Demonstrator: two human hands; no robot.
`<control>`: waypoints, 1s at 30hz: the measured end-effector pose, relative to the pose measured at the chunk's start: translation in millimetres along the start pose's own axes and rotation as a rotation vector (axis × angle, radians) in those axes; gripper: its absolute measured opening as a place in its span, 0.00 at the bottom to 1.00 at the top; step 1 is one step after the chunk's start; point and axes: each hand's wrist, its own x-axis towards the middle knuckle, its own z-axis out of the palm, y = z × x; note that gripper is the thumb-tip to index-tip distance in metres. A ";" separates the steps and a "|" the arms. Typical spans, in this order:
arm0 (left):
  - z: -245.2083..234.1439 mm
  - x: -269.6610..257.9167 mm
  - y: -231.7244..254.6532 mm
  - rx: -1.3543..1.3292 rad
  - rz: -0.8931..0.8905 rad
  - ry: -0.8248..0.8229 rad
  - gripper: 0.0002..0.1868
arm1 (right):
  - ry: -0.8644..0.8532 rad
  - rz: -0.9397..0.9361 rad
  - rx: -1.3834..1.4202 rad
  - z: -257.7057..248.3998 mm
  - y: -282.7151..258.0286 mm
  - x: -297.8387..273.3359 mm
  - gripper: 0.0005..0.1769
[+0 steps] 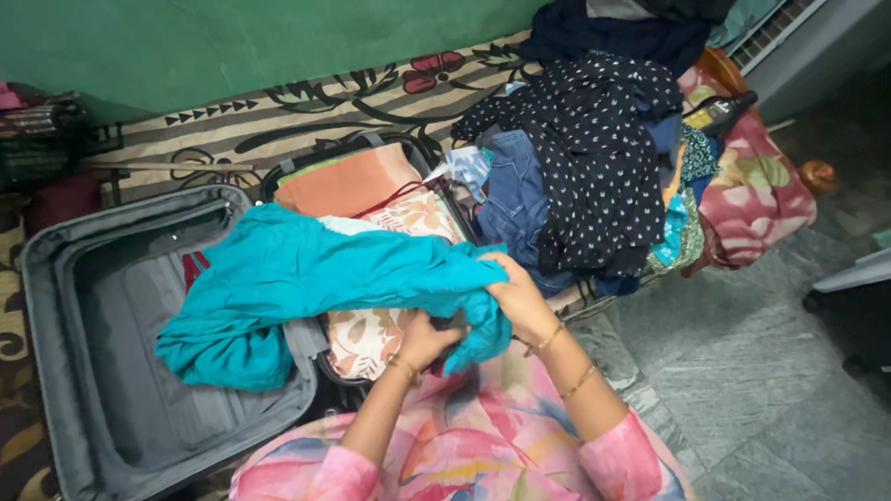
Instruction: The person folds several pieces of clothing including floral-patterned garments and a blue top, then places them into an open suitcase.
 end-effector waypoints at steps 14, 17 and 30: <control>-30.0 -64.7 14.9 -0.382 -0.506 -0.553 0.17 | 0.010 -0.088 -0.871 -47.5 -35.7 -49.3 0.17; -22.1 -87.5 0.4 -0.535 -0.701 -0.566 0.16 | 0.044 -0.148 -0.615 -52.2 -42.6 -50.8 0.13; -11.6 -109.1 -20.3 -1.965 -0.633 -0.536 0.31 | -0.553 0.666 -0.908 1.6 13.3 -139.8 0.21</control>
